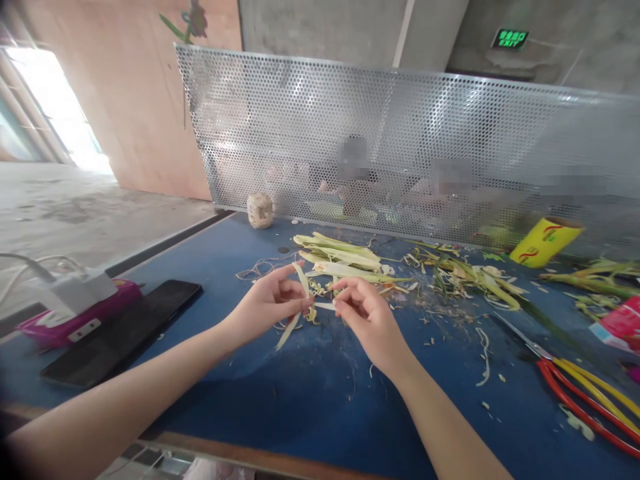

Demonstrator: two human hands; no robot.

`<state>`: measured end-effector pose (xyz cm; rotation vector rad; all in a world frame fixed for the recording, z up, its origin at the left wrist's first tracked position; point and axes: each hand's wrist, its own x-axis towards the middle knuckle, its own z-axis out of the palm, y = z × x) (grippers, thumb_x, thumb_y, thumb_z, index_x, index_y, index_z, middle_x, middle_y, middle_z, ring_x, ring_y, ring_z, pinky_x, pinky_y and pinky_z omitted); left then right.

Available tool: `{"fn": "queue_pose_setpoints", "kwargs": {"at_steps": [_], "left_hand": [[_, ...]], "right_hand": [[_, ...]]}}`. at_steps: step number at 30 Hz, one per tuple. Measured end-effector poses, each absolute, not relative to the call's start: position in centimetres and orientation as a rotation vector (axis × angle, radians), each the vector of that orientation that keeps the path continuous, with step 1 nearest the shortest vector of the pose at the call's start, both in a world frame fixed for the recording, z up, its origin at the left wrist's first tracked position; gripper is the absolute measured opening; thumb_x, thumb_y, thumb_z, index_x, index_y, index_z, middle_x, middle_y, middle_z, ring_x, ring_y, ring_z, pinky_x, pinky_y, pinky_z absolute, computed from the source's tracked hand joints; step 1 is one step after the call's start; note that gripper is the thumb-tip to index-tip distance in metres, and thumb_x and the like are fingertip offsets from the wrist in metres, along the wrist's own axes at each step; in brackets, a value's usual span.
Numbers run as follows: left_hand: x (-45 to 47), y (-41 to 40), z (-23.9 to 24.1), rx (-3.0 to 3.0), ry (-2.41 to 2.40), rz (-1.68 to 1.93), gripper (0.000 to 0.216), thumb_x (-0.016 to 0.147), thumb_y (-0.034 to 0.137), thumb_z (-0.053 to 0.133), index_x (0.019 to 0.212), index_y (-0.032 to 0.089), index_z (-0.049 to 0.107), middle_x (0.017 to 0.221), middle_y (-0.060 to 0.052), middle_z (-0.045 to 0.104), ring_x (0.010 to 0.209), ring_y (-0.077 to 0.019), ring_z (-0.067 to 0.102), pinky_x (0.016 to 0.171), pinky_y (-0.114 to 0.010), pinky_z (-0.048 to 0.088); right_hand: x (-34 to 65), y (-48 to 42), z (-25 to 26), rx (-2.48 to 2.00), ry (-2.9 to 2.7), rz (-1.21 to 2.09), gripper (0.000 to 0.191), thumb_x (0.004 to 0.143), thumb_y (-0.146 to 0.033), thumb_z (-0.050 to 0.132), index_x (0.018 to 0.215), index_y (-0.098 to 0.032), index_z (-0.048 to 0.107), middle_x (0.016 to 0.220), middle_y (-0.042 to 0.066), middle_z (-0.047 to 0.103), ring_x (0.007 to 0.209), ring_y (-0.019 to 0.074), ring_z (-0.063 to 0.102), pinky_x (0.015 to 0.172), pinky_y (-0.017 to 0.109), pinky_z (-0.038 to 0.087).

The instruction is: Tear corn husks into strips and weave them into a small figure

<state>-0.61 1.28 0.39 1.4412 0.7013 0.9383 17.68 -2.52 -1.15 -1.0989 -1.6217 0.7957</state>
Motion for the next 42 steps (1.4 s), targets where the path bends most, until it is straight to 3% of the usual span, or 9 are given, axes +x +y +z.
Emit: {"fn": "queue_pose_setpoints", "kwargs": {"at_steps": [5,8,11,15,20,24,28,32,42], "left_hand": [[-0.6,1.2,0.0,1.371,0.647,0.882,0.078,0.067,0.019,0.066,0.133,0.014,0.025,0.080,-0.004,0.066,0.046,-0.0076,0.055,0.046,-0.022,0.048],[-0.4,1.0,-0.2,1.355,0.565,0.810,0.076,0.070,0.017,0.062,0.135,0.017,0.023,0.092,-0.009,0.066,0.060,-0.0125,0.061,0.049,-0.023,0.050],[-0.3,0.7,-0.3,1.379,0.477,0.763,0.085,0.071,0.015,0.060,0.138,0.020,0.008,0.094,-0.011,0.065,0.075,-0.0197,0.064,0.047,-0.022,0.049],[-0.2,0.5,-0.3,1.439,0.515,0.796,0.094,0.072,0.012,0.057,0.137,0.026,-0.009,0.098,-0.011,0.060,0.073,-0.0200,0.064,0.045,-0.021,0.047],[-0.3,0.2,-0.4,1.600,0.592,0.879,0.096,0.074,0.011,0.054,0.134,0.032,-0.019,0.094,-0.007,0.055,0.063,-0.0135,0.061,0.045,-0.021,0.047],[-0.5,-0.1,-0.4,1.706,0.598,0.885,0.099,0.076,0.011,0.052,0.129,0.038,-0.027,0.118,-0.013,0.047,0.063,-0.0116,0.062,0.044,-0.019,0.047],[-0.5,-0.4,-0.2,1.716,0.586,0.873,0.097,0.077,0.013,0.052,0.128,0.043,-0.025,0.134,-0.015,0.035,0.068,-0.0141,0.064,0.039,-0.016,0.047],[-0.5,-0.6,0.0,1.663,0.615,0.836,0.094,0.079,0.015,0.051,0.127,0.047,-0.024,0.133,-0.016,0.038,0.053,-0.0100,0.062,0.032,-0.015,0.044],[-0.5,-0.3,-0.4,1.591,0.549,0.756,0.094,0.080,0.016,0.049,0.124,0.050,-0.027,0.141,-0.015,0.024,0.060,-0.0154,0.066,0.036,-0.019,0.050]], "right_hand": [[17.8,-2.2,-1.9,-1.115,-1.744,1.024,0.024,0.086,-0.028,0.043,0.106,-0.018,0.051,0.073,0.003,0.061,0.063,0.0143,0.059,0.056,0.027,0.048],[17.8,-2.2,-1.9,-1.104,-1.708,1.048,0.028,0.087,-0.033,0.041,0.107,-0.019,0.054,0.080,0.005,0.066,0.066,0.0156,0.062,0.061,0.030,0.050],[18.0,-2.1,-1.6,-1.130,-1.720,1.054,0.030,0.081,-0.036,0.051,0.107,-0.020,0.057,0.080,0.004,0.068,0.073,0.0179,0.064,0.070,0.033,0.051],[18.2,-2.0,-1.4,-1.221,-1.743,1.121,0.039,0.077,-0.037,0.057,0.111,-0.017,0.056,0.077,0.005,0.069,0.076,0.0197,0.064,0.076,0.035,0.048],[17.9,-1.9,-1.7,-1.251,-1.786,1.146,0.036,0.074,-0.037,0.060,0.104,-0.017,0.061,0.068,0.002,0.065,0.062,0.0157,0.060,0.065,0.031,0.048],[17.5,-2.1,-1.7,-1.184,-1.820,1.103,0.022,0.077,-0.031,0.057,0.092,-0.019,0.066,0.068,0.001,0.062,0.054,0.0113,0.054,0.058,0.027,0.047],[17.4,-2.2,-1.6,-1.217,-1.853,0.953,0.018,0.078,-0.030,0.054,0.084,-0.019,0.067,0.068,0.001,0.063,0.057,0.0131,0.055,0.057,0.026,0.045],[17.1,-2.2,-1.6,-1.261,-1.818,0.932,0.016,0.076,-0.033,0.056,0.079,-0.018,0.061,0.067,0.001,0.062,0.060,0.0147,0.057,0.057,0.026,0.044],[17.2,-2.2,-1.4,-1.238,-1.710,0.984,0.016,0.075,-0.034,0.058,0.072,-0.018,0.057,0.061,-0.001,0.056,0.056,0.0126,0.054,0.054,0.024,0.043]]}}
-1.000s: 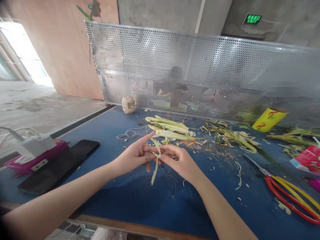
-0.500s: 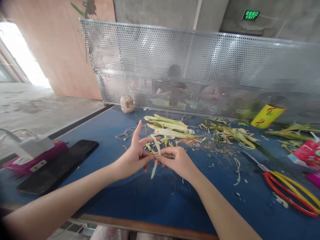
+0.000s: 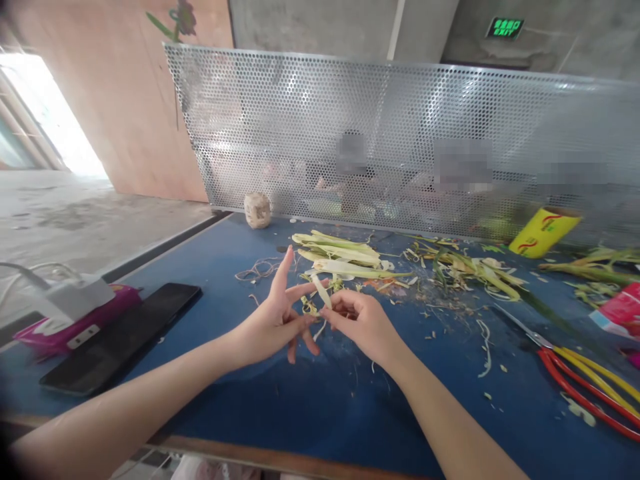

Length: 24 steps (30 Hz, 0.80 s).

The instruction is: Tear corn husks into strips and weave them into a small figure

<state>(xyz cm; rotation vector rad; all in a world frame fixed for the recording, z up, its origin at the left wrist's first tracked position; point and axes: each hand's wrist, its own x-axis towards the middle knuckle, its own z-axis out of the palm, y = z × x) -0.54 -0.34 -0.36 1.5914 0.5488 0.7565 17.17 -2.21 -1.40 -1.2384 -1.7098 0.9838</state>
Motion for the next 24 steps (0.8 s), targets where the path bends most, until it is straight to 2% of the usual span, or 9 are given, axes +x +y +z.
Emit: {"fn": "queue_pose_setpoints", "kwargs": {"at_steps": [7,11,14,19,24], "left_hand": [[-0.7,-0.3,0.4,1.631,0.567,0.788,0.092,0.081,0.017,0.048,0.124,0.051,-0.025,0.140,-0.012,0.028,0.058,-0.0142,0.065,0.034,-0.019,0.047],[-0.8,0.0,0.0,1.728,0.642,0.904,0.097,0.076,0.019,0.055,0.128,0.046,-0.023,0.135,-0.013,0.035,0.059,-0.0127,0.063,0.040,-0.022,0.048],[-0.6,0.3,-0.8,1.784,0.690,0.924,0.117,0.061,0.017,0.070,0.131,0.038,-0.021,0.131,-0.015,0.038,0.072,-0.0155,0.062,0.052,-0.026,0.050],[-0.3,0.5,-1.6,1.840,0.750,0.973,0.114,0.060,0.015,0.071,0.135,0.030,-0.015,0.123,-0.015,0.044,0.085,-0.0195,0.058,0.060,-0.029,0.049],[-0.2,0.4,-1.6,1.705,0.685,0.970,0.104,0.065,0.009,0.064,0.135,0.034,-0.008,0.115,-0.011,0.048,0.064,-0.0087,0.057,0.059,-0.028,0.049]], "right_hand": [[17.7,-2.2,-1.2,-1.292,-1.637,0.956,0.019,0.072,-0.036,0.061,0.070,-0.017,0.057,0.059,-0.002,0.054,0.052,0.0110,0.052,0.052,0.024,0.042],[17.7,-2.1,-1.5,-1.215,-1.575,1.117,0.023,0.072,-0.039,0.062,0.075,-0.017,0.055,0.056,-0.002,0.056,0.046,0.0087,0.047,0.047,0.022,0.039],[17.4,-2.2,-1.5,-1.143,-1.573,1.239,0.023,0.070,-0.036,0.064,0.079,-0.017,0.055,0.061,-0.001,0.059,0.049,0.0085,0.048,0.048,0.022,0.040],[17.3,-2.5,-1.3,-1.142,-1.617,1.241,0.018,0.074,-0.033,0.061,0.075,-0.018,0.052,0.060,-0.002,0.059,0.048,0.0077,0.048,0.049,0.021,0.040],[17.3,-2.3,-1.5,-1.158,-1.612,1.206,0.017,0.075,-0.032,0.060,0.076,-0.018,0.050,0.059,-0.003,0.059,0.046,0.0073,0.047,0.046,0.020,0.038]]}}
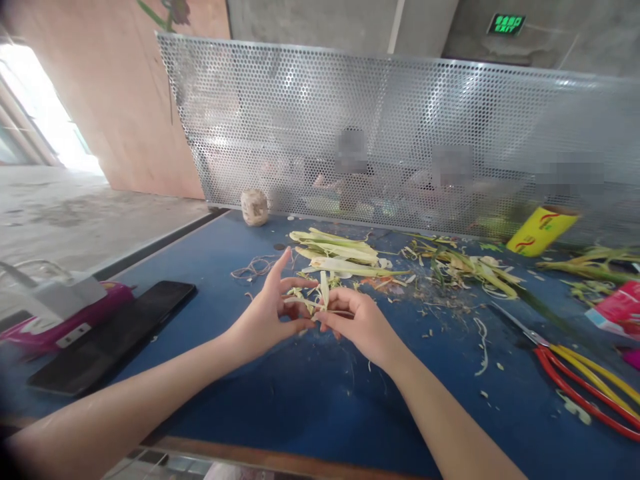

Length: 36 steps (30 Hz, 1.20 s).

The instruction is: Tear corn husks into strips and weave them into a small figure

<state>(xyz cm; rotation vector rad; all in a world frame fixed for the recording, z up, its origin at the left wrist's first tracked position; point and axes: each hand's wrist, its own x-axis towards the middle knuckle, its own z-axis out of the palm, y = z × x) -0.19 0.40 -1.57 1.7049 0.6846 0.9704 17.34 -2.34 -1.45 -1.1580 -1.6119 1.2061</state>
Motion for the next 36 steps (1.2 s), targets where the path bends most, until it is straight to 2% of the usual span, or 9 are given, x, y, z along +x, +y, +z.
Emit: {"fn": "queue_pose_setpoints", "kwargs": {"at_steps": [9,13,15,18,22,28,36], "left_hand": [[-0.3,0.3,-1.3,1.619,0.658,0.851,0.111,0.063,0.005,0.062,0.132,0.037,-0.018,0.113,-0.010,0.048,0.059,-0.0050,0.052,0.059,-0.028,0.049],[-0.3,0.2,-1.3,1.669,0.632,0.839,0.108,0.064,0.008,0.063,0.134,0.038,-0.014,0.118,-0.011,0.046,0.062,-0.0064,0.053,0.056,-0.026,0.046],[-0.3,0.1,-1.2,1.686,0.618,0.858,0.104,0.065,0.012,0.064,0.136,0.034,-0.009,0.117,-0.012,0.048,0.068,-0.0100,0.055,0.057,-0.026,0.044],[-0.2,0.1,-0.8,1.576,0.624,0.951,0.094,0.068,0.020,0.064,0.138,0.025,0.001,0.107,-0.011,0.055,0.081,-0.0158,0.057,0.065,-0.029,0.044],[-0.1,0.4,-0.2,1.307,0.635,0.987,0.088,0.069,0.022,0.065,0.137,0.015,0.008,0.082,-0.005,0.063,0.082,-0.0168,0.059,0.074,-0.032,0.044],[-0.3,0.9,-0.3,1.353,0.685,1.000,0.089,0.063,0.018,0.070,0.134,0.018,0.016,0.066,0.004,0.060,0.066,-0.0125,0.060,0.070,-0.030,0.044],[-0.2,0.7,0.1,1.399,0.701,1.086,0.090,0.062,0.017,0.071,0.135,0.019,0.017,0.061,0.005,0.056,0.065,-0.0132,0.058,0.067,-0.030,0.045]], "right_hand": [[17.1,-2.0,-1.9,-1.142,-1.522,1.156,0.024,0.075,-0.040,0.059,0.077,-0.017,0.052,0.059,-0.003,0.056,0.043,0.0068,0.045,0.045,0.021,0.038],[17.4,-2.0,-1.6,-1.138,-1.533,1.209,0.026,0.077,-0.042,0.056,0.077,-0.017,0.052,0.061,-0.001,0.057,0.044,0.0068,0.044,0.045,0.022,0.037],[17.6,-2.1,-1.4,-1.129,-1.581,1.257,0.026,0.078,-0.043,0.055,0.078,-0.016,0.053,0.062,-0.001,0.058,0.046,0.0073,0.045,0.047,0.021,0.038],[17.6,-2.3,-1.4,-1.123,-1.680,1.297,0.029,0.076,-0.045,0.056,0.079,-0.016,0.056,0.059,0.000,0.057,0.048,0.0078,0.045,0.047,0.021,0.037],[17.2,-2.5,-1.6,-1.151,-1.750,1.302,0.031,0.080,-0.045,0.051,0.078,-0.016,0.058,0.056,-0.001,0.056,0.047,0.0075,0.044,0.047,0.020,0.036],[16.8,-2.6,-1.7,-1.182,-1.776,1.286,0.028,0.081,-0.042,0.050,0.070,-0.016,0.054,0.054,-0.002,0.056,0.047,0.0077,0.045,0.047,0.020,0.035],[16.1,-2.9,-2.0,-1.189,-1.768,1.266,0.029,0.074,-0.040,0.059,0.061,-0.018,0.047,0.050,-0.003,0.053,0.048,0.0094,0.049,0.049,0.021,0.037]]}}
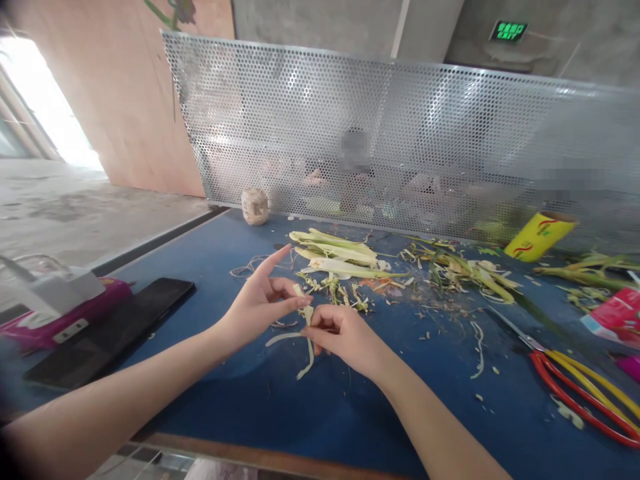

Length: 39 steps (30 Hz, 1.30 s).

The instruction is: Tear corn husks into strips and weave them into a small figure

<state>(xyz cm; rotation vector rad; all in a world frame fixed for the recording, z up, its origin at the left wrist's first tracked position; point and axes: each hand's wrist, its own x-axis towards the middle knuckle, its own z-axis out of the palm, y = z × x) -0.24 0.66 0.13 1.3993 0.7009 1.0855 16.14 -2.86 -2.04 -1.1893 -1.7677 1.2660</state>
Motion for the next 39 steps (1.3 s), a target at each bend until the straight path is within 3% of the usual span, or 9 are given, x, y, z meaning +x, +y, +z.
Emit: {"fn": "queue_pose_setpoints", "kwargs": {"at_steps": [5,8,12,17,22,29,39], "left_hand": [[-0.1,0.8,0.2,1.386,0.717,1.085,0.084,0.067,0.020,0.067,0.135,0.018,0.017,0.065,0.004,0.057,0.065,-0.0111,0.057,0.067,-0.027,0.045],[-0.2,0.9,-0.2,1.383,0.744,1.009,0.086,0.069,0.025,0.066,0.136,0.018,0.012,0.084,-0.004,0.061,0.075,-0.0141,0.059,0.069,-0.030,0.046],[-0.3,0.7,-0.7,1.536,0.839,0.923,0.099,0.059,0.026,0.073,0.136,0.020,0.012,0.104,-0.011,0.058,0.081,-0.0182,0.060,0.065,-0.030,0.045],[-0.4,0.4,-0.9,1.641,0.845,0.929,0.096,0.062,0.024,0.070,0.137,0.022,0.011,0.087,-0.007,0.064,0.077,-0.0189,0.062,0.060,-0.027,0.044],[-0.3,0.2,-0.9,1.667,0.835,0.948,0.088,0.065,0.024,0.067,0.136,0.023,0.015,0.079,-0.003,0.064,0.074,-0.0174,0.062,0.061,-0.028,0.046],[0.1,-0.3,-0.5,1.558,0.738,0.909,0.080,0.066,0.015,0.063,0.132,0.021,0.018,0.070,0.003,0.056,0.065,-0.0138,0.062,0.065,-0.029,0.049],[-0.1,0.1,-0.7,1.479,0.661,0.856,0.094,0.068,0.013,0.062,0.136,0.023,-0.003,0.076,0.000,0.059,0.065,-0.0160,0.063,0.054,-0.026,0.047]], "right_hand": [[16.4,-2.7,-2.0,-1.180,-1.742,1.281,0.030,0.078,-0.044,0.053,0.066,-0.016,0.054,0.056,0.000,0.057,0.046,0.0078,0.046,0.046,0.021,0.037],[16.7,-2.5,-1.7,-1.154,-1.723,1.253,0.032,0.082,-0.045,0.047,0.076,-0.016,0.058,0.066,0.002,0.061,0.049,0.0080,0.045,0.049,0.022,0.039],[16.8,-2.4,-1.5,-1.109,-1.687,1.248,0.027,0.081,-0.041,0.050,0.089,-0.016,0.054,0.070,0.002,0.061,0.052,0.0085,0.047,0.053,0.024,0.040],[16.6,-2.6,-1.9,-1.073,-1.591,1.226,0.027,0.082,-0.035,0.050,0.100,-0.019,0.037,0.064,-0.003,0.058,0.048,0.0082,0.045,0.049,0.023,0.038],[16.3,-2.8,-2.2,-1.128,-1.624,1.152,0.033,0.083,-0.034,0.048,0.108,-0.022,0.031,0.065,-0.003,0.057,0.046,0.0087,0.042,0.044,0.021,0.032],[16.5,-2.9,-1.7,-1.134,-1.651,1.043,0.028,0.086,-0.040,0.041,0.107,-0.021,0.036,0.051,-0.008,0.037,0.049,0.0106,0.037,0.049,0.023,0.031],[16.9,-3.1,-1.0,-1.069,-1.581,1.111,0.027,0.085,-0.035,0.043,0.107,-0.020,0.038,0.050,-0.008,0.036,0.048,0.0094,0.036,0.047,0.022,0.028]]}}
